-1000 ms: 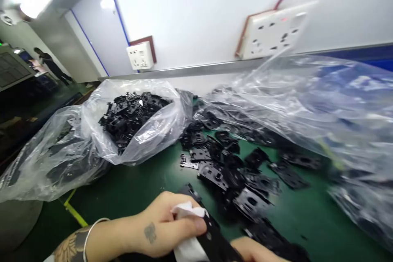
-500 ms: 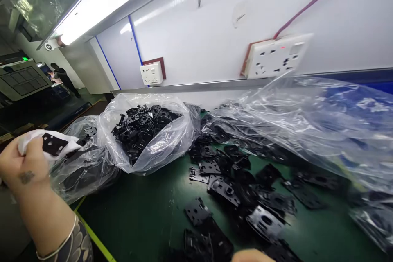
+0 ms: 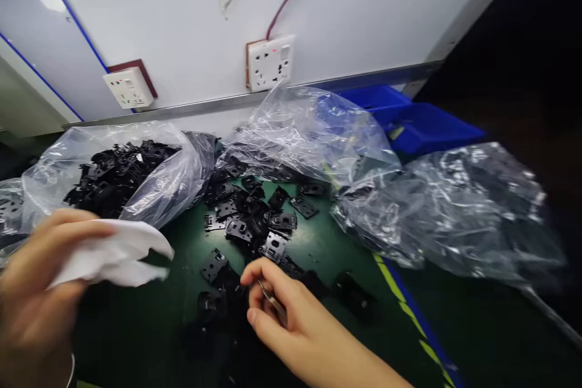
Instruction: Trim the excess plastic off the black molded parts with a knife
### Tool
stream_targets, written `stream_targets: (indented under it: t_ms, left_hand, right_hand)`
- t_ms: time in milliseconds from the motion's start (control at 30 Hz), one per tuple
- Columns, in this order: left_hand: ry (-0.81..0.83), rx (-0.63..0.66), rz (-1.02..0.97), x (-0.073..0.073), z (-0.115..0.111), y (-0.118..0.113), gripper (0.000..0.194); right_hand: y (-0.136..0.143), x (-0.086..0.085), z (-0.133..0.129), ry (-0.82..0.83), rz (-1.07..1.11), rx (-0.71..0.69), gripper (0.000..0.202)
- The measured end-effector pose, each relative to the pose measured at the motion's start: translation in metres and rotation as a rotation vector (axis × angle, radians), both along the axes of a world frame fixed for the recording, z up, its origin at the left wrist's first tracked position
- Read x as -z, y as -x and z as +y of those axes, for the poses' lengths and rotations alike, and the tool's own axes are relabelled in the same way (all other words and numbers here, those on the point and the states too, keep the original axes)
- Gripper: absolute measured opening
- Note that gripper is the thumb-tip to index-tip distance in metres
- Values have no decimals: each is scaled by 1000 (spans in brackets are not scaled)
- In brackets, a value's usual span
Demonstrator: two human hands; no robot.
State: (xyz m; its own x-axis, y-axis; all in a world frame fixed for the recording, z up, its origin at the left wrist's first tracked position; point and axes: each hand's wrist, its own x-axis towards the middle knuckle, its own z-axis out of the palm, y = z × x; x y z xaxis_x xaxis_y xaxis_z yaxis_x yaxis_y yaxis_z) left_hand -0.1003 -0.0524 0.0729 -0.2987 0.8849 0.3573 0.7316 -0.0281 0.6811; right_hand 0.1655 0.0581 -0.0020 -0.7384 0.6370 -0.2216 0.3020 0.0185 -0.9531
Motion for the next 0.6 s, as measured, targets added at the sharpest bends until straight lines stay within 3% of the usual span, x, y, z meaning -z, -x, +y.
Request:
stream_targets:
  t_ms: [67, 133, 233, 300, 467, 600]
  left_hand:
    - [84, 238, 215, 11, 29, -19, 36]
    - [267, 313, 364, 28, 53, -32, 46]
    - [458, 238, 453, 52, 71, -39, 46]
    - [556, 220, 460, 62, 72, -38, 31]
    - [735, 318, 332, 65, 68, -38, 35]
    - [760, 267, 229, 75, 70, -47, 27]
  right_hand:
    - [-1, 3, 4, 10, 102, 99, 19]
    - [-2, 8, 7, -18, 189, 219, 16]
    - [-5, 12, 11, -28, 237, 272, 6]
    - [-6, 11, 13, -23, 223, 238, 6]
    - [-6, 11, 14, 64, 263, 276, 12]
    - [-2, 14, 15, 106, 365, 395, 8]
